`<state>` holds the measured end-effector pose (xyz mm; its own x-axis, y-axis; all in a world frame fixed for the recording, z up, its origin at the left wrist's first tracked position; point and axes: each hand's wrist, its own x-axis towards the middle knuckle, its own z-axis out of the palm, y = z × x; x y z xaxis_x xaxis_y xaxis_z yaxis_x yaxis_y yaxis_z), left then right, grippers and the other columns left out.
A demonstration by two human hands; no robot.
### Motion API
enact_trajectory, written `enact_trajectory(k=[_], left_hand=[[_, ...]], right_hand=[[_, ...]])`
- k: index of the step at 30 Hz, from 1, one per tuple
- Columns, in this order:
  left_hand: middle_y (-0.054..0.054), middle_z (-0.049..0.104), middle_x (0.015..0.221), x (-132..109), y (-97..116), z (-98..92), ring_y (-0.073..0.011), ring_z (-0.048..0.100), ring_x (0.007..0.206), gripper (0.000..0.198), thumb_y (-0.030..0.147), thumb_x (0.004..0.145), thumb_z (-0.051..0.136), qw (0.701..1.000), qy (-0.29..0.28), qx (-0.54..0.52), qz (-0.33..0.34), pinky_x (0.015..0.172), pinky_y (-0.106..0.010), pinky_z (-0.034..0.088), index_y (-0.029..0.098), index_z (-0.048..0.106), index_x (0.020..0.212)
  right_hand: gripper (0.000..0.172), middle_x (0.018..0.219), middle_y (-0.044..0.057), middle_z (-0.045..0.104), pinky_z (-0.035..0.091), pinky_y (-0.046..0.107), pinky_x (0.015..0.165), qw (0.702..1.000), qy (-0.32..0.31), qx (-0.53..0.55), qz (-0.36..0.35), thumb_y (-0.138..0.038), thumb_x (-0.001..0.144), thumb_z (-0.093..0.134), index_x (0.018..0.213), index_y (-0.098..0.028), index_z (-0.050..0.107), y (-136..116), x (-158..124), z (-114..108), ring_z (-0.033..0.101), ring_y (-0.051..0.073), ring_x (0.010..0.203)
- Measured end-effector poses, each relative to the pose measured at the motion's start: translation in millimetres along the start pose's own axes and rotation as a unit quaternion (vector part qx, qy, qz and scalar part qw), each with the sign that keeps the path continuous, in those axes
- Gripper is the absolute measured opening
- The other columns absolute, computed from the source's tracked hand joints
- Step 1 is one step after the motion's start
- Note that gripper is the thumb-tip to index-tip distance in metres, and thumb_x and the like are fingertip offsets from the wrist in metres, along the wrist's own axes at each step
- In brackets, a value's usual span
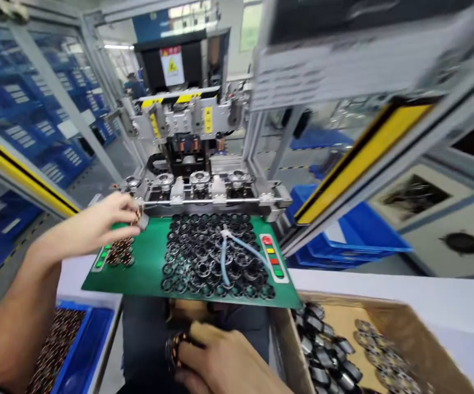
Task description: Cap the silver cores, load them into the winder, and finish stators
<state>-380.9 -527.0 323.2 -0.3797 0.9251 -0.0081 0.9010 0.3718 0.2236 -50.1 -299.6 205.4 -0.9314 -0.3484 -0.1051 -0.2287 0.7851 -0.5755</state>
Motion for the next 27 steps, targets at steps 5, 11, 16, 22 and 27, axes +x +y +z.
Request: enact_trajectory(k=[5,11,16,22,27], left_hand=[[-0.009,0.082,0.114,-135,-24,121.0,-0.0271,0.079,0.108,0.019,0.036,0.112,0.082,0.976,-0.081,-0.023,-0.199,0.097,-0.037,0.06,0.024,0.094,0.102],[-0.012,0.083,0.118,-165,-50,200.0,-0.0316,0.079,0.112,0.011,0.029,0.108,0.085,0.949,0.009,0.009,-0.316,0.095,-0.04,0.062,0.023,0.093,0.104],[-0.017,0.08,0.136,-163,-43,199.7,-0.0414,0.074,0.129,0.015,0.028,0.103,0.091,0.938,0.147,0.001,-0.313,0.109,-0.055,0.066,0.025,0.093,0.117],[-0.011,0.073,0.154,-89,-1,198.6,-0.0337,0.064,0.151,0.018,0.038,0.113,0.087,0.951,0.233,-0.069,-0.193,0.134,-0.052,0.055,0.032,0.092,0.13],[-0.018,0.074,0.142,-4,32,221.0,-0.0413,0.067,0.14,0.029,0.024,0.101,0.098,0.96,0.212,-0.108,-0.149,0.119,-0.057,0.062,0.024,0.092,0.129]], right_hand=[[0.014,0.127,0.009,0.081,0.061,0.037,0.096,0.99,-0.057,-0.132,0.006,-0.033,0.121,0.076,0.12,-0.025,0.086,-39,117,27,0.082,0.026,0.118],[0.022,0.142,0.012,0.081,0.064,0.054,0.121,0.979,-0.06,-0.194,-0.002,-0.036,0.12,0.078,0.127,-0.015,0.083,-52,244,86,0.078,0.029,0.133],[0.033,0.147,0.011,0.079,0.061,0.053,0.123,0.973,-0.017,-0.229,0.035,-0.036,0.121,0.074,0.149,-0.02,0.077,-38,239,60,0.075,0.03,0.138],[0.031,0.139,0.022,0.078,0.05,0.054,0.119,0.925,0.048,-0.305,0.221,-0.027,0.122,0.059,0.139,-0.01,0.079,12,178,-8,0.07,0.038,0.136],[0.024,0.136,0.011,0.08,0.055,0.053,0.124,0.909,0.044,-0.321,0.264,-0.039,0.118,0.077,0.127,-0.017,0.081,36,184,-9,0.073,0.031,0.133]])
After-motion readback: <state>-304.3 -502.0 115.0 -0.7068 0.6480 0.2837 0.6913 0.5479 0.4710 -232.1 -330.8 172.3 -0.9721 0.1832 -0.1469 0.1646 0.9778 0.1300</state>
